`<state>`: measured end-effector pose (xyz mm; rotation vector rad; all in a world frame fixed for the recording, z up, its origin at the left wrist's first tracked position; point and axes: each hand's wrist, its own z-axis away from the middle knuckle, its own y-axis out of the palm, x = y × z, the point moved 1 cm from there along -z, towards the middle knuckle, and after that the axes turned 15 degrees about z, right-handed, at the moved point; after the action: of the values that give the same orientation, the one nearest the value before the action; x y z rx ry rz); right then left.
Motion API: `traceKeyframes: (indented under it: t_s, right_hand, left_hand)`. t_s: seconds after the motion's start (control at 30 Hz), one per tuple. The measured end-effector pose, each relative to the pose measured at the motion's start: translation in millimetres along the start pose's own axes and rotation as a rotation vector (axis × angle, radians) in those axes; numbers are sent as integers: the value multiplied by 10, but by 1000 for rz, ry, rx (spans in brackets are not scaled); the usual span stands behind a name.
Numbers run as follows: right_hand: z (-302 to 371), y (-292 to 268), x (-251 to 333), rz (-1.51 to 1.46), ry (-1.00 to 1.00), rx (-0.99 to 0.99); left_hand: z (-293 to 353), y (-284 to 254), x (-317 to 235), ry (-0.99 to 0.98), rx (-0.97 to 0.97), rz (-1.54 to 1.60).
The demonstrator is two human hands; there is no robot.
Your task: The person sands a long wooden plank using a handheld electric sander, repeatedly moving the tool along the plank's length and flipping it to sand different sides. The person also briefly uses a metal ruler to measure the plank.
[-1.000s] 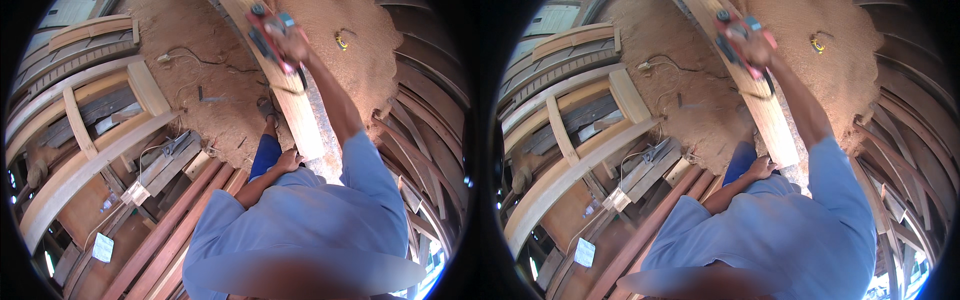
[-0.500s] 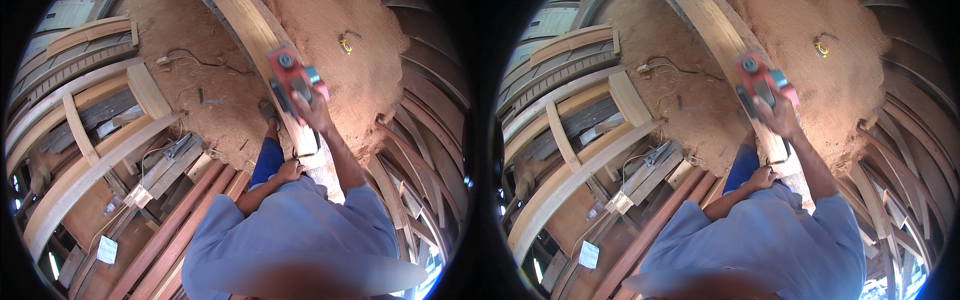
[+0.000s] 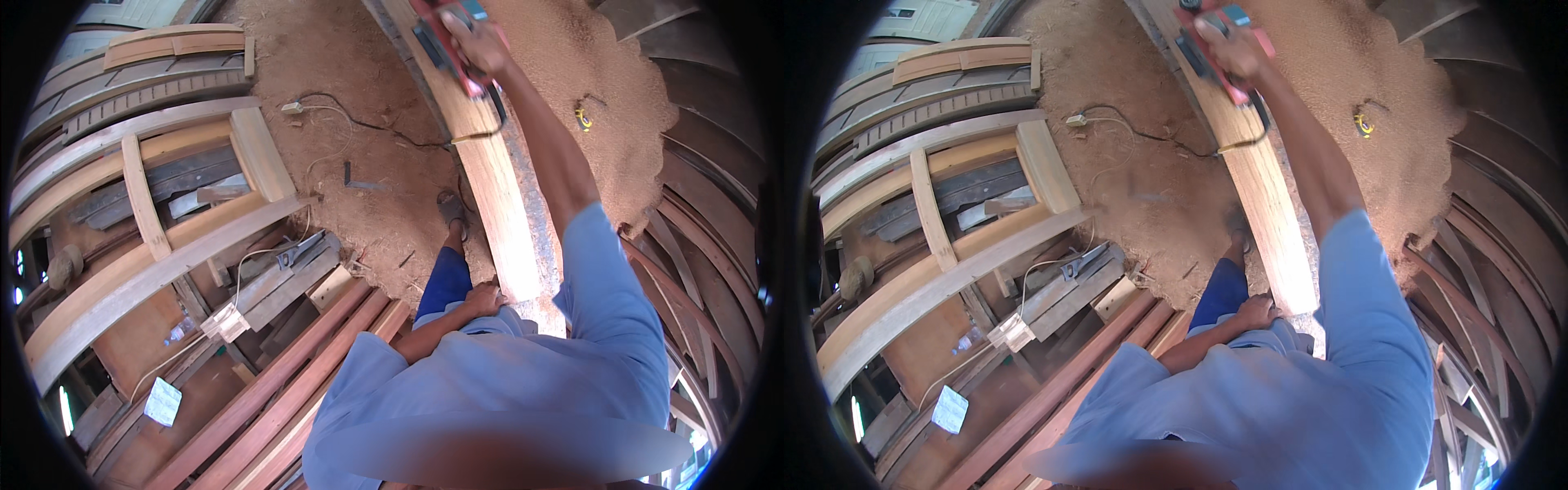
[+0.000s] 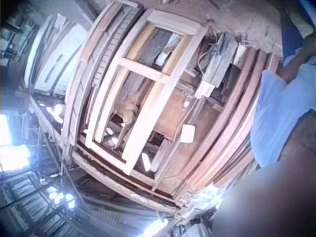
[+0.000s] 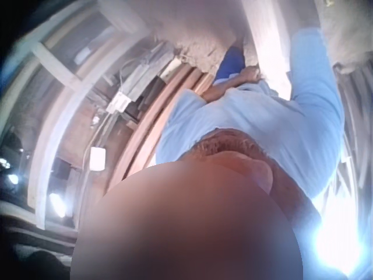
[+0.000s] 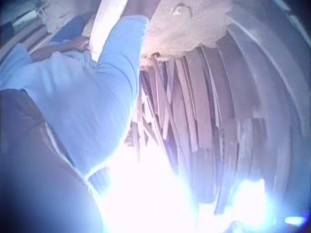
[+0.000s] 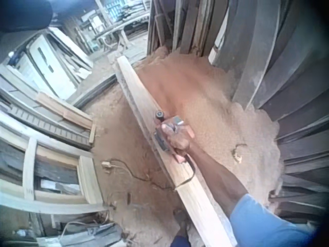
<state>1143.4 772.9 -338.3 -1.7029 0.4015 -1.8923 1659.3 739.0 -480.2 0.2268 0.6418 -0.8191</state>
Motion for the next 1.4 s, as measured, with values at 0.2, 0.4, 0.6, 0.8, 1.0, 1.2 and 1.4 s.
traceKeyframes:
  t_s: [0.2,0.4,0.6,0.8,1.0,1.2,1.4]
  right_hand:
    - [1901,-294,-582,-155,147,74]
    - [3614,-213,-1048,52,-208,-10]
    - [4079,-65,-758,-182,212,216]
    - [2629,160,-493,17,91,51]
    - [408,424,-28,165,40,58]
    - [-734,457,210,120,32,-43]
    - [776,-20,-335,-297,161,104]
  left_hand:
    - [-78,40,37,39,17,-50]
    - [57,-281,222,25,32,-126]
    - [-19,-340,713,33,-282,352]
    - [-186,-655,784,-232,-351,1058]
    - [-145,-1238,945,-227,-451,1001]
    - [23,-1678,1068,-185,-597,1047]
    - [-54,-1625,1431,-161,-529,973]
